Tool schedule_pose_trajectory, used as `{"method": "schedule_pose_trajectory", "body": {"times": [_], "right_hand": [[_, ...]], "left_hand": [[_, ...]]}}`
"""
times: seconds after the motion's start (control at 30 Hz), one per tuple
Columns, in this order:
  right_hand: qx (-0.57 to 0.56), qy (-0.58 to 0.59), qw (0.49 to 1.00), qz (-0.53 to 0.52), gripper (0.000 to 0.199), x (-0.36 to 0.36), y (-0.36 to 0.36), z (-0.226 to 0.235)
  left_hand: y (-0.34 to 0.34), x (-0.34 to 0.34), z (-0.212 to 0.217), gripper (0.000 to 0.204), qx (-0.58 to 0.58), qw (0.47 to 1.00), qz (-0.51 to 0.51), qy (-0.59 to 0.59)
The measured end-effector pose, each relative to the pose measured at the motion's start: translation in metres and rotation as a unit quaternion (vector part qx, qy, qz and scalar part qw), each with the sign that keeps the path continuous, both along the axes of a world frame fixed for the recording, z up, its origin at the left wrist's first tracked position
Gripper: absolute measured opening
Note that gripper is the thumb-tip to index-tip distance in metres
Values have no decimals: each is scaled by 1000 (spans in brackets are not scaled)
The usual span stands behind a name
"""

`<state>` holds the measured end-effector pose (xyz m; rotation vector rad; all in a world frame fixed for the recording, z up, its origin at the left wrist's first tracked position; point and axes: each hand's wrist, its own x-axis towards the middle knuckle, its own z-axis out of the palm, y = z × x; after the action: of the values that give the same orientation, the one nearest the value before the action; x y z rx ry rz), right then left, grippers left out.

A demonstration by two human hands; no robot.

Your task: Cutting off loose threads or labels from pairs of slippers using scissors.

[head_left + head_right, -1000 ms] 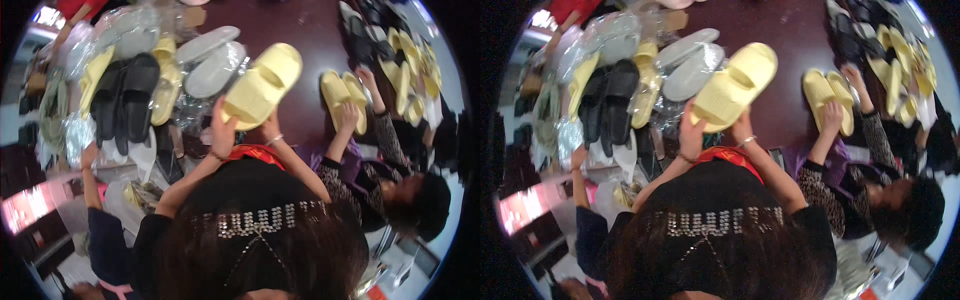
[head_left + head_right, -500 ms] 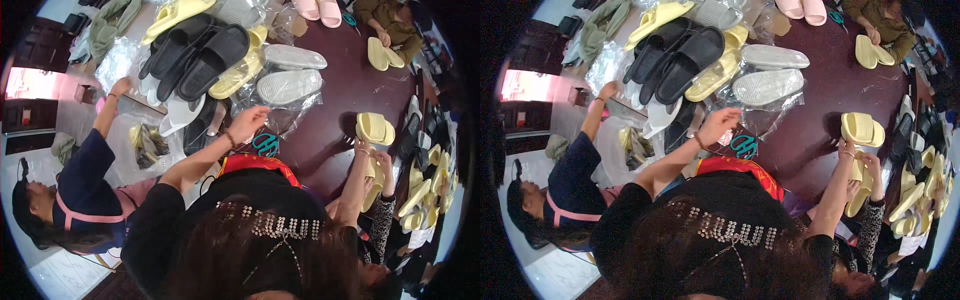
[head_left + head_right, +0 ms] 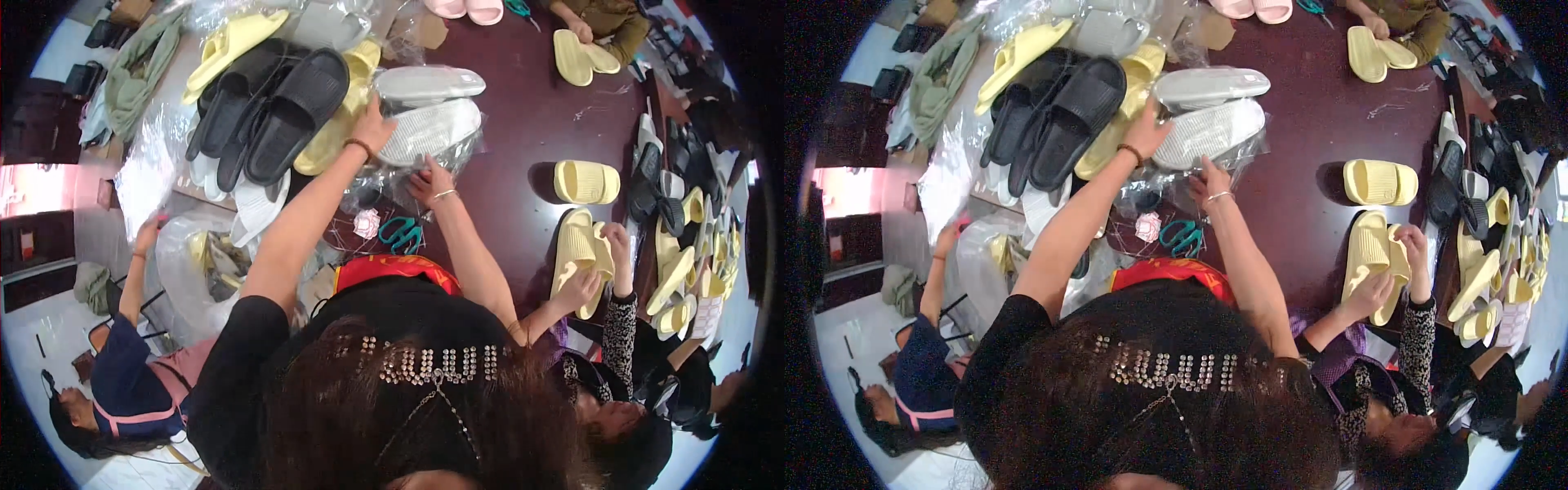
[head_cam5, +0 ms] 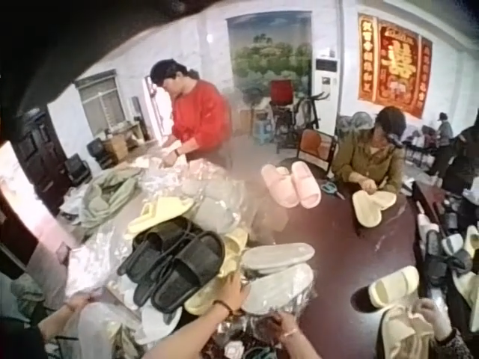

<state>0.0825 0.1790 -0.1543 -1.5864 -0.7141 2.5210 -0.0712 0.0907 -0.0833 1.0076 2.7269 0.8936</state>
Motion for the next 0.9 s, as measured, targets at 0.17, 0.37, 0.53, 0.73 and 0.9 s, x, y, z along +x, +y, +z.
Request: {"method": "schedule_pose_trajectory", "body": {"times": [0.17,0.37,0.53,0.73,0.9], "right_hand": [[19,-26,995,-95,63,-23,12,9],[86,-83,990,-74,78,-34,30,13],[-4,-47,997,-65,72,-19,60,-33],[9,70,997,-18,57,-17,74,-18],[303,121,942,-80,50,-24,78,54]], "left_hand": [[40,-24,-17,85,-42,974,93,-204],[91,-54,19,94,-387,908,-128,-101],[103,-42,50,104,-301,944,-135,24],[95,-65,-19,100,-88,924,-211,-307],[93,-36,-3,92,136,905,-178,-362]]}}
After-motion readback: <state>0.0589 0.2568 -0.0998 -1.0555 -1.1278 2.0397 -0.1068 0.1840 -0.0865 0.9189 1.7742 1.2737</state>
